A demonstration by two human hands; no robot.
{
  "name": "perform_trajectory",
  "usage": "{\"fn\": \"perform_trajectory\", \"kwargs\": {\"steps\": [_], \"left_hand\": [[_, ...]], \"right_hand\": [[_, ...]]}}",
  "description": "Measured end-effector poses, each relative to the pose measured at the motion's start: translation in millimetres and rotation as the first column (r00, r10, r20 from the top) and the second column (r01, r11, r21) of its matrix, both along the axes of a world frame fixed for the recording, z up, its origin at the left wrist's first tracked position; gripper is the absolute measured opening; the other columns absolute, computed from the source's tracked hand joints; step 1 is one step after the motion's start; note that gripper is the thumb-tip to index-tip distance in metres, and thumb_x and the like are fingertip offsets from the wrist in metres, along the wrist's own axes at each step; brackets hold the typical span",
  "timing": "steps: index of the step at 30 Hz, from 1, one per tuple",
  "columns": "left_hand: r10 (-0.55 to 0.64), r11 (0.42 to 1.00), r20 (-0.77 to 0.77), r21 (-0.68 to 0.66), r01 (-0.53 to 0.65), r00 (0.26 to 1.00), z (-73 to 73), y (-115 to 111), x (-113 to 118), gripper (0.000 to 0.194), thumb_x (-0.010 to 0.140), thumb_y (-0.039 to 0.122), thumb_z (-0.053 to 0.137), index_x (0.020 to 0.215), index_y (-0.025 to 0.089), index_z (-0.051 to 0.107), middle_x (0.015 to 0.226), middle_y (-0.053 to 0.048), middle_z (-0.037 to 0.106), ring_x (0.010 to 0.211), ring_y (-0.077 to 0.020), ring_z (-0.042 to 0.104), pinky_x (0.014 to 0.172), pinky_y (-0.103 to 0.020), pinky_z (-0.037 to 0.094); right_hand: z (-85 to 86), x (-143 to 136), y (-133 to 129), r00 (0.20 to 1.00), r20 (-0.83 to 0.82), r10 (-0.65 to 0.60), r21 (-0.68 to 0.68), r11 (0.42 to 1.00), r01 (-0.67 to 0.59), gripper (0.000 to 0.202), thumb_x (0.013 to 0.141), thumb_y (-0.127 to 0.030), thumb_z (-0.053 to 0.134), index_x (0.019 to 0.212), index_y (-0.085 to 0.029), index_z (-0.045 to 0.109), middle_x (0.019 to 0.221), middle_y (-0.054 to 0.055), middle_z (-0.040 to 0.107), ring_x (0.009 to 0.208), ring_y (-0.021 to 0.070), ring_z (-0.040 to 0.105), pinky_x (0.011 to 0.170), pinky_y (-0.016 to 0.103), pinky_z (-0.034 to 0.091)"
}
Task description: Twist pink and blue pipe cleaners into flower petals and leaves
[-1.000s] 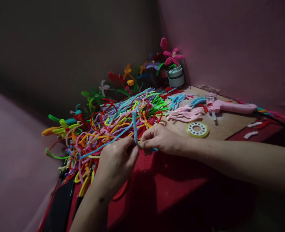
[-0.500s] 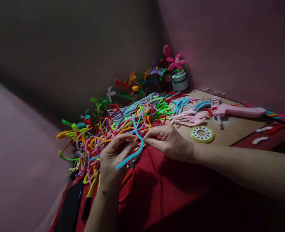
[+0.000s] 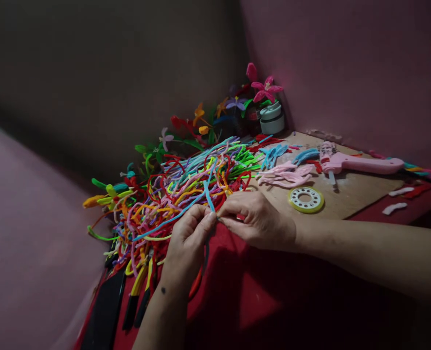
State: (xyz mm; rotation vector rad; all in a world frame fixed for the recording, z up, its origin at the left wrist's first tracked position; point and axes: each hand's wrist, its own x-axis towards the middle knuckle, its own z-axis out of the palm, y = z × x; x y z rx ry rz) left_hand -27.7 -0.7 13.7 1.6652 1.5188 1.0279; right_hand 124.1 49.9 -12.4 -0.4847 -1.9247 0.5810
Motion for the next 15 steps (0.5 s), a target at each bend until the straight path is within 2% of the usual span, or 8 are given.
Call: {"fn": "perform_trajectory", "kwargs": {"steps": [2, 3, 5, 8, 10, 12, 15], "left_hand": [[-0.017, 0.999, 0.077, -0.043, 0.021, 0.997, -1.9, 3, 0, 0.019, 0.083, 0.033, 0.048, 0.073, 0.017, 0.048, 0.065, 0.003, 0.046, 0.059, -0.0088, 0.042, 0.056, -0.021, 0.036], [-0.017, 0.999, 0.079, -0.035, 0.02, 0.997, -1.9, 4, 0, 0.018, 0.083, 0.032, 0.049, 0.073, 0.017, 0.048, 0.065, 0.003, 0.046, 0.059, -0.0086, 0.042, 0.056, -0.021, 0.036], [0.001, 1.0, 0.037, 0.002, -0.001, 0.999, -1.1, 5, 0, 0.017, 0.082, 0.03, 0.049, 0.072, 0.017, 0.047, 0.063, 0.003, 0.047, 0.058, -0.0083, 0.042, 0.055, -0.02, 0.036], [0.06, 0.994, -0.04, 0.093, -0.056, 0.997, -2.2, 5, 0, 0.015, 0.083, 0.027, 0.048, 0.072, 0.018, 0.046, 0.061, 0.004, 0.048, 0.054, -0.008, 0.043, 0.052, -0.019, 0.036], [0.123, 0.974, -0.14, 0.208, -0.093, 0.982, -6.3, 5, -1, 0.011, 0.083, 0.026, 0.048, 0.075, 0.018, 0.048, 0.061, 0.003, 0.05, 0.054, -0.0086, 0.046, 0.053, -0.02, 0.038], [0.212, 0.915, -0.31, 0.395, -0.077, 0.927, -12.1, 6, -1, 0.007, 0.082, 0.023, 0.049, 0.08, 0.018, 0.052, 0.066, 0.001, 0.054, 0.059, -0.01, 0.051, 0.057, -0.021, 0.041], [0.323, 0.794, -0.498, 0.606, 0.056, 0.805, -17.8, 8, -1, 0.009, 0.082, 0.018, 0.049, 0.087, 0.018, 0.057, 0.077, -0.002, 0.059, 0.071, -0.0113, 0.056, 0.067, -0.022, 0.043]], "right_hand": [[-2.4, -2, 1, 1.0, 0.002, -0.006, 0.031, 0.999, 0.006, 0.013, 0.072, -0.007, 0.051, 0.065, -0.009, 0.062, 0.063, 0.006, 0.061, 0.06, 0.0114, 0.052, 0.062, 0.023, 0.039], [-2.8, -3, 2, 1.0, 0.005, 0.01, -0.001, 1.0, -0.01, 0.013, 0.072, -0.007, 0.051, 0.066, -0.009, 0.063, 0.063, 0.006, 0.061, 0.06, 0.0112, 0.052, 0.061, 0.023, 0.039], [-2.3, -4, 3, 0.997, 0.008, 0.072, -0.153, 0.986, -0.07, 0.013, 0.073, -0.008, 0.05, 0.07, -0.008, 0.063, 0.063, 0.004, 0.06, 0.058, 0.0095, 0.051, 0.057, 0.021, 0.038], [0.3, -5, 5, 0.985, -0.001, 0.175, -0.407, 0.899, -0.16, 0.014, 0.076, -0.013, 0.051, 0.072, -0.008, 0.063, 0.06, 0.001, 0.057, 0.054, 0.0074, 0.047, 0.051, 0.018, 0.035], [1.6, -6, 6, 0.985, 0.007, 0.174, -0.473, 0.869, -0.149, 0.014, 0.075, -0.014, 0.052, 0.067, -0.009, 0.062, 0.056, 0.0, 0.054, 0.053, 0.0067, 0.045, 0.05, 0.018, 0.033], [1.8, -6, 7, 0.992, 0.041, 0.123, -0.462, 0.882, -0.09, 0.016, 0.074, -0.013, 0.052, 0.061, -0.01, 0.06, 0.053, -0.002, 0.05, 0.052, 0.0063, 0.043, 0.049, 0.018, 0.031], [0.6, -5, 7, 0.995, 0.066, 0.074, -0.416, 0.909, -0.04, 0.018, 0.074, -0.011, 0.051, 0.058, -0.01, 0.058, 0.051, -0.002, 0.048, 0.052, 0.006, 0.041, 0.05, 0.019, 0.03]]}}
